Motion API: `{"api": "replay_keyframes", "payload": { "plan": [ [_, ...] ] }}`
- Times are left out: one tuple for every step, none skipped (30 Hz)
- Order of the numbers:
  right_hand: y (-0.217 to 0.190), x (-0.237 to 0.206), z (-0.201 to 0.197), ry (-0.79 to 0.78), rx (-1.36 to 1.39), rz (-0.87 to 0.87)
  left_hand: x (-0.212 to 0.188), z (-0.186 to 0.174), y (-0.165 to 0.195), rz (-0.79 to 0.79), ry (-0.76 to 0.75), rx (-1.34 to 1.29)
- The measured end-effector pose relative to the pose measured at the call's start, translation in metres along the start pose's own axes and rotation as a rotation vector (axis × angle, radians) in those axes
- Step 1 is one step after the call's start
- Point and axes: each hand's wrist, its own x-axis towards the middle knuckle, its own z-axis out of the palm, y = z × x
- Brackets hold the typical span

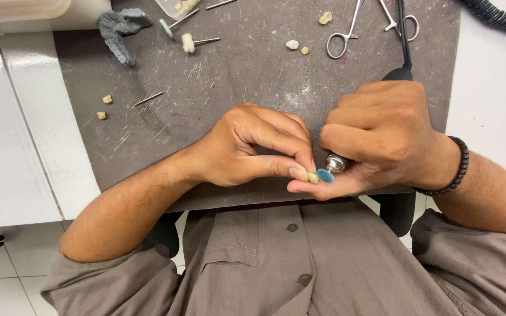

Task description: The person uses a rotary handpiece with different attachments to grind and polish small dental crowns at a workbench. They hold each crown in one hand while working its surfaces with a grinding bur, a blue abrasive disc, and a white felt polishing wheel, setting finished pieces aside and picking up new ones.

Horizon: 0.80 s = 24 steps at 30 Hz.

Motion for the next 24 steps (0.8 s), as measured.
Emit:
{"api": "replay_keyframes", "payload": {
  "plan": [
    [0.0,0.0,0.0,-0.011,0.018,-0.001,0.0,0.0,0.0,-0.007,-0.002,0.006],
    [0.0,-0.001,0.001,-0.009,0.02,-0.005,0.0,0.0,0.0,-0.01,-0.003,0.01],
    [0.0,-0.001,0.001,-0.008,0.021,-0.008,0.0,0.0,0.0,-0.014,-0.004,0.013],
    [0.0,-0.001,0.001,-0.006,0.022,-0.012,0.0,0.0,0.0,-0.014,-0.004,0.013],
    [0.0,-0.001,0.001,-0.006,0.021,-0.012,0.0,0.0,0.0,-0.012,-0.003,0.012],
    [0.0,-0.001,0.002,-0.007,0.021,-0.012,0.0,0.0,-0.001,-0.01,-0.001,0.01],
    [0.0,-0.002,0.001,-0.007,0.019,-0.011,0.0,0.001,0.0,-0.006,0.003,0.007],
    [0.0,-0.002,0.001,0.0,0.016,-0.017,0.0,0.001,0.0,0.006,0.01,0.008],
    [0.0,-0.002,0.0,0.006,0.015,-0.022,0.0,0.001,0.0,0.018,0.017,0.009],
    [-0.001,-0.002,-0.001,0.012,0.015,-0.027,0.0,0.002,0.001,0.036,0.029,0.013],
    [0.0,-0.002,-0.002,0.03,0.038,-0.015,0.0,0.002,0.001,0.064,0.052,0.049],
    [0.001,-0.001,-0.004,0.046,0.059,-0.003,-0.001,0.003,0.002,0.091,0.076,0.086],
    [0.002,0.0,-0.006,0.063,0.079,0.007,-0.001,0.003,0.002,0.127,0.11,0.158],
    [0.002,0.0,-0.007,0.074,0.112,0.021,0.0,0.002,0.003,0.166,0.145,0.23],
    [0.002,0.0,-0.009,0.083,0.146,0.037,0.0,0.002,0.004,0.202,0.182,0.303],
    [0.001,0.001,-0.01,0.092,0.181,0.054,0.0,0.002,0.005,0.24,0.221,0.376],
    [0.0,0.001,-0.01,0.094,0.185,0.069,0.0,0.002,0.006,0.267,0.244,0.428],
    [-0.002,0.001,-0.011,0.096,0.189,0.082,0.0,0.002,0.007,0.293,0.269,0.48],
    [-0.003,0.001,-0.011,0.099,0.192,0.092,-0.001,0.002,0.008,0.307,0.279,0.511],
    [-0.003,0.002,-0.011,0.099,0.185,0.074,-0.001,0.002,0.009,0.314,0.284,0.515],
    [-0.004,0.003,-0.011,0.099,0.179,0.058,-0.001,0.002,0.011,0.32,0.289,0.518],
    [-0.004,0.003,-0.011,0.101,0.172,0.044,-0.001,0.003,0.011,0.318,0.289,0.494],
    [-0.004,0.003,-0.012,0.103,0.167,0.034,-0.001,0.003,0.012,0.305,0.292,0.474],
    [-0.003,0.003,-0.012,0.105,0.163,0.025,-0.001,0.004,0.013,0.292,0.295,0.454]
  ]
}}
